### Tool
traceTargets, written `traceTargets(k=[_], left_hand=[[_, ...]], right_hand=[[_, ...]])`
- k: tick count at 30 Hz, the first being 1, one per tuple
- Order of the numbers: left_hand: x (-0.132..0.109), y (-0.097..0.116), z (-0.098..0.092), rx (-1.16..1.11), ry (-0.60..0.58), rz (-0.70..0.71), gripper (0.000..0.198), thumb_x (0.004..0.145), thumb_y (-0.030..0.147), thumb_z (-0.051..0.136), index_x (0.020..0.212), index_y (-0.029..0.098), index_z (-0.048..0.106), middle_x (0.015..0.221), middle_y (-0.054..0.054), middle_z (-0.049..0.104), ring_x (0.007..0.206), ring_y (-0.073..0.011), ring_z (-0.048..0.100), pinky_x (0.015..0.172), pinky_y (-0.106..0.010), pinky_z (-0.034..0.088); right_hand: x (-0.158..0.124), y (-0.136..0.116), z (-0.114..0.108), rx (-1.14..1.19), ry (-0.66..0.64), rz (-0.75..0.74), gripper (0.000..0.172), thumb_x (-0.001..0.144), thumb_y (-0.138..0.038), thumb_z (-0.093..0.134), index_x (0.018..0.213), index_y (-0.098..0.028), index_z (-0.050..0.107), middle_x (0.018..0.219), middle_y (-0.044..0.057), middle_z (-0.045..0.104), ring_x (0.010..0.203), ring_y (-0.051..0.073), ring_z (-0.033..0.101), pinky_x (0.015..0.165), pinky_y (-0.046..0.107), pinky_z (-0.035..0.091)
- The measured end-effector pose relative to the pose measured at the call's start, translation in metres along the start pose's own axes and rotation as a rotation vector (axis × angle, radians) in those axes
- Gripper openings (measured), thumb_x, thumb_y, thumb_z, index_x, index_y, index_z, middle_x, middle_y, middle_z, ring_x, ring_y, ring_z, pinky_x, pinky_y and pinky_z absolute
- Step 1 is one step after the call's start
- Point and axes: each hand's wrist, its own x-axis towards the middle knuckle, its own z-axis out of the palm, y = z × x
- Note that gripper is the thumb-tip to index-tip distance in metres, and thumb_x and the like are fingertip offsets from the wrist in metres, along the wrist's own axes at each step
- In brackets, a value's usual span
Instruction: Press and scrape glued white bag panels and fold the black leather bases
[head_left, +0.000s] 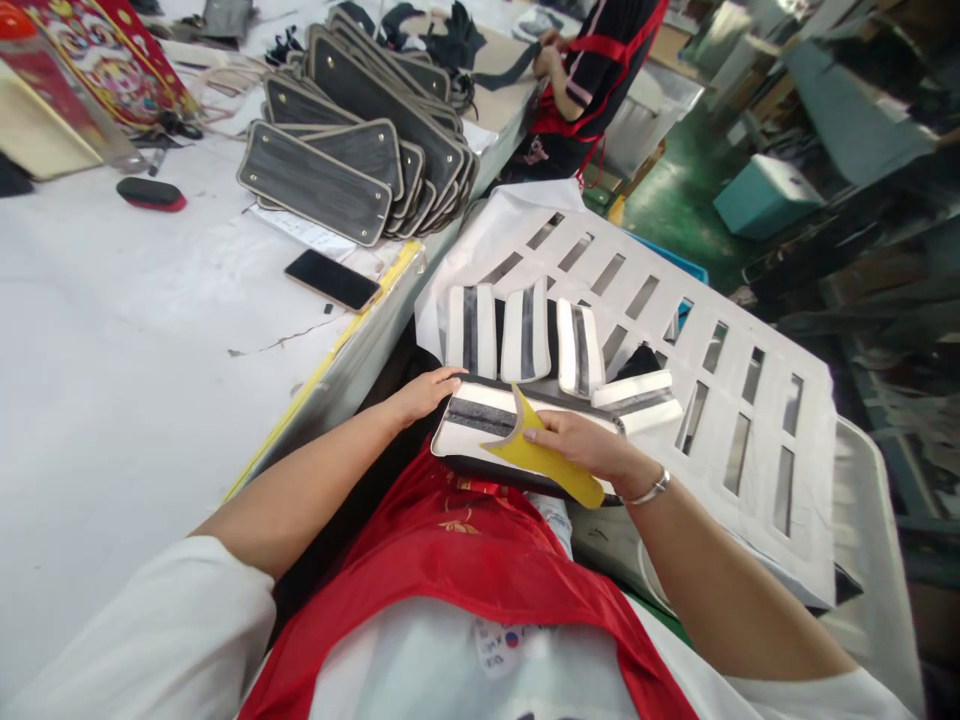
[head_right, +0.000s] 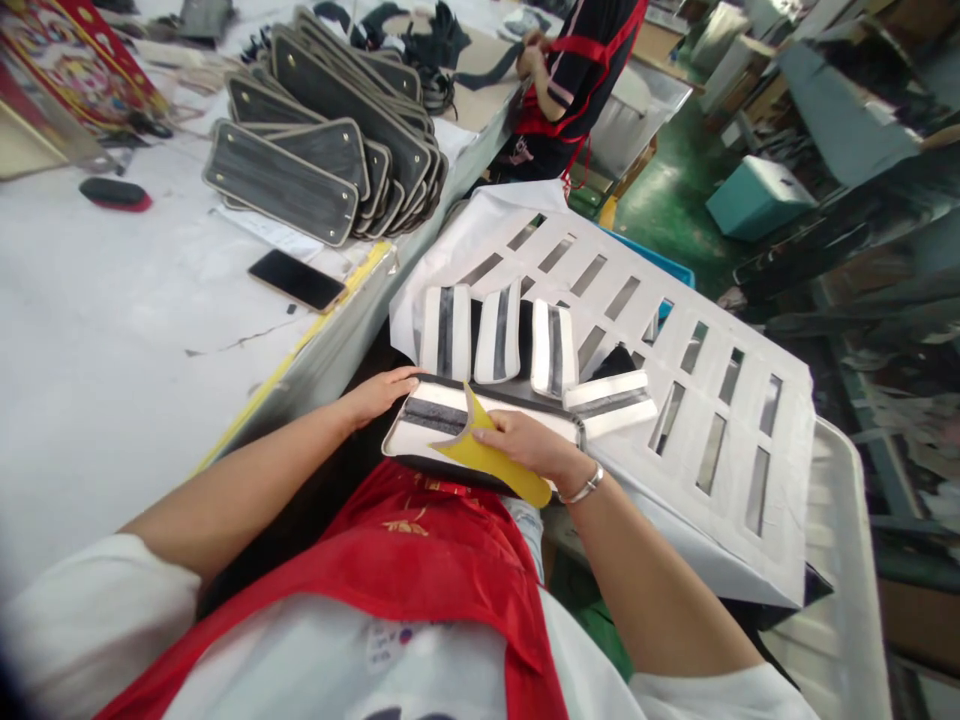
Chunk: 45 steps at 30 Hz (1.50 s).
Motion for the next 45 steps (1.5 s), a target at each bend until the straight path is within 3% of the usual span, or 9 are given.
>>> traceTargets(k=[4,7,12,16,22,28,40,43,45], left_hand=[[-0.03,-0.006,-0.015,0.003,0.071,-0.046,0.044,0.082,0.044,0.055,0.118,0.02,0.059,0.115,-0.008,0.061,0.099,-0.0211,0.057,0.079,-0.03,0.048],[-0.063,-0.009,-0.023,-0.076,0.114,-0.144,0.053,0.082,0.051,0.053,0.126,0.021,0.05,0.097,-0.007,0.061,0.074,-0.0148,0.059,0.06,-0.026,0.05],[-0.092,-0.008,-0.015,-0.051,-0.006,-0.177,0.066,0.084,0.055,0.047,0.137,0.018,0.033,0.064,0.001,0.055,0.056,-0.0141,0.056,0.051,-0.026,0.05],[-0.088,-0.005,-0.003,0.248,0.01,-0.077,0.068,0.082,0.047,0.054,0.139,0.018,0.031,0.056,0.004,0.052,0.046,-0.0136,0.054,0.045,-0.024,0.046],[-0.083,0.012,-0.003,0.362,-0.028,-0.049,0.065,0.08,0.029,0.053,0.141,0.019,0.029,0.052,0.007,0.051,0.04,-0.0119,0.05,0.04,-0.02,0.041],[-0.083,0.023,-0.007,0.44,-0.113,0.025,0.067,0.081,0.026,0.051,0.143,0.022,0.024,0.055,0.007,0.055,0.039,-0.0102,0.052,0.042,-0.018,0.042],[-0.079,0.017,-0.002,0.309,-0.046,-0.024,0.071,0.08,0.025,0.054,0.143,0.024,0.021,0.049,0.01,0.049,0.036,-0.008,0.046,0.04,-0.016,0.036],[-0.074,0.008,-0.011,0.06,-0.118,-0.045,0.072,0.082,0.03,0.053,0.144,0.026,0.016,0.054,0.008,0.052,0.042,-0.009,0.049,0.043,-0.018,0.04],[-0.07,-0.004,-0.017,-0.156,-0.084,-0.057,0.067,0.084,0.037,0.051,0.142,0.025,0.02,0.061,0.006,0.054,0.047,-0.0092,0.051,0.045,-0.019,0.041]], right_hand=[[-0.015,0.007,0.024,0.283,-0.031,0.058,0.042,0.085,-0.051,0.051,0.106,-0.015,0.056,0.098,0.006,0.067,0.078,0.017,0.063,0.064,0.024,0.049],[-0.023,0.012,0.045,0.205,0.041,0.077,0.044,0.085,-0.056,0.048,0.096,-0.015,0.059,0.087,0.004,0.067,0.072,0.017,0.062,0.058,0.023,0.046],[-0.022,0.005,0.067,0.105,0.077,0.028,0.04,0.09,-0.051,0.041,0.088,-0.016,0.058,0.08,0.003,0.066,0.068,0.015,0.061,0.058,0.022,0.046],[-0.008,-0.017,0.06,-0.09,0.22,-0.076,0.03,0.093,-0.04,0.038,0.095,-0.015,0.055,0.092,0.006,0.065,0.079,0.017,0.062,0.066,0.024,0.049],[0.018,-0.028,0.027,0.128,-0.081,-0.045,0.033,0.081,-0.033,0.06,0.105,-0.019,0.043,0.09,0.003,0.063,0.055,0.013,0.062,0.045,0.021,0.049],[0.033,-0.023,0.013,0.036,-0.206,-0.137,0.022,0.081,-0.025,0.06,0.093,-0.017,0.044,0.072,-0.002,0.058,0.048,0.009,0.058,0.042,0.017,0.045],[0.038,-0.044,0.015,-0.56,-0.06,-0.127,0.039,0.081,-0.033,0.058,0.111,-0.011,0.047,0.077,0.005,0.068,0.056,0.015,0.062,0.055,0.022,0.04],[0.037,-0.04,0.019,-0.585,-0.005,-0.134,0.041,0.081,-0.035,0.058,0.113,-0.011,0.047,0.092,0.01,0.068,0.073,0.018,0.065,0.06,0.022,0.041],[0.036,-0.036,0.021,-0.6,0.032,-0.136,0.042,0.081,-0.035,0.058,0.113,-0.011,0.047,0.097,0.012,0.068,0.081,0.021,0.065,0.061,0.022,0.041]])
